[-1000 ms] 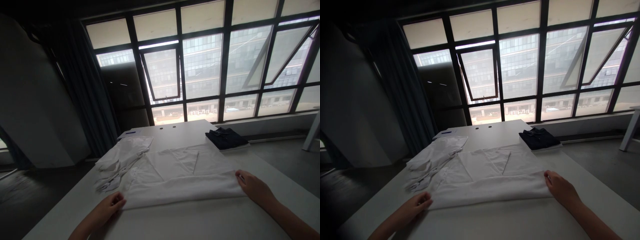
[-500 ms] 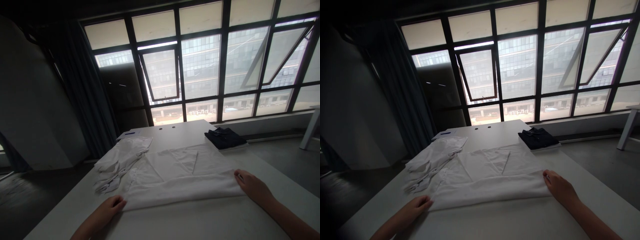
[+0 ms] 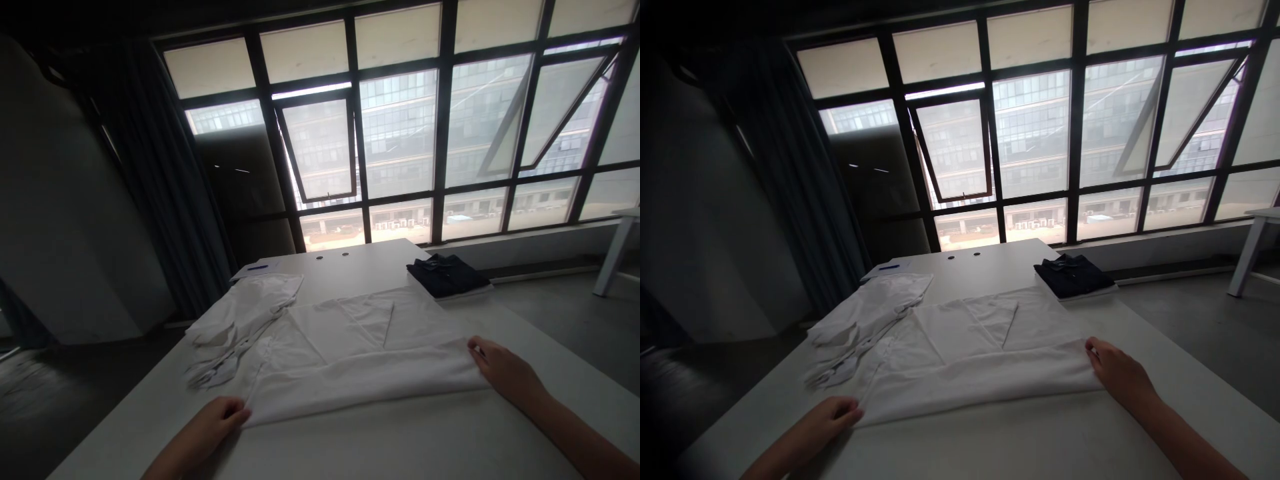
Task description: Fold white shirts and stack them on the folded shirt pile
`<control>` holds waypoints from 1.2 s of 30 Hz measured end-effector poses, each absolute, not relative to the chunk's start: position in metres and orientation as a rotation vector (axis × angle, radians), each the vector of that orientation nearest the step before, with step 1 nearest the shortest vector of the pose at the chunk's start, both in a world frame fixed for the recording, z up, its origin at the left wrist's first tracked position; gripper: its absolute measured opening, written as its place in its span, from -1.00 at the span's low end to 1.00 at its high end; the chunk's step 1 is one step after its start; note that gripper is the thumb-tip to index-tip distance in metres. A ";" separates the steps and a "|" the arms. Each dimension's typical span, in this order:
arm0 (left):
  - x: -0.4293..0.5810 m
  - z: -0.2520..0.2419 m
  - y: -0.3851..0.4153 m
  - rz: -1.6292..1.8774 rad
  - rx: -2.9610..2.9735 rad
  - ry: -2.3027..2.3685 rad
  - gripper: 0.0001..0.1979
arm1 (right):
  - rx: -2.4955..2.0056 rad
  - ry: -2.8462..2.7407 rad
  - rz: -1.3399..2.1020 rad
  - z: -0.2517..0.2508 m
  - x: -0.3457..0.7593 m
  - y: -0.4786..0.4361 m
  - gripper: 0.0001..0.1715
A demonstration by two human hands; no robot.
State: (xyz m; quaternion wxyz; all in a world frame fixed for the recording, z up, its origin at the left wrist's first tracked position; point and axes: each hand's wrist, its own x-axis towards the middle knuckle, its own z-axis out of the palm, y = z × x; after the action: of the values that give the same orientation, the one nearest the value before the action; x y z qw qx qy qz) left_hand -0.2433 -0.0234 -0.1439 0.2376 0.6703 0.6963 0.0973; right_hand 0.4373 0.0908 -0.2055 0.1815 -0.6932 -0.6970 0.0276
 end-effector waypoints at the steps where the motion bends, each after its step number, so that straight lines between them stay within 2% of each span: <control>1: -0.242 -0.144 -0.024 0.264 1.836 1.927 -0.54 | -1.958 -1.972 0.083 -0.205 0.437 0.091 -0.70; 7: -0.239 -0.136 -0.025 0.241 1.859 2.097 -0.60 | -1.995 -1.967 0.148 -0.201 0.438 0.092 -0.70; 11: -0.217 -0.115 -0.019 0.406 1.961 2.265 -0.61 | -2.010 -1.951 0.149 -0.200 0.437 0.092 -0.66; 16: -0.139 -0.098 -0.003 0.612 2.266 1.913 -0.70 | -2.026 -1.924 0.094 -0.201 0.434 0.090 -0.59; 20: -0.073 -0.112 0.021 0.598 2.345 1.722 -0.75 | -2.046 -1.904 0.105 -0.204 0.436 0.091 -0.55; 25: -0.020 -0.142 0.055 0.541 2.399 1.755 -0.80 | -1.991 -1.922 0.151 -0.206 0.440 0.092 -0.53; 36: -0.003 -0.165 0.058 0.550 2.403 1.929 -0.79 | -2.038 -1.909 0.120 -0.205 0.438 0.090 -0.54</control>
State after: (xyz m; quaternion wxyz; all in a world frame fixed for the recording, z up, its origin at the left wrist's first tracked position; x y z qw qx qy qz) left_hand -0.0033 0.0580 -0.1654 0.0057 0.7677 0.6162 0.1757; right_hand 0.4379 0.0902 -0.2048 0.1723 -0.7182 -0.6728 0.0422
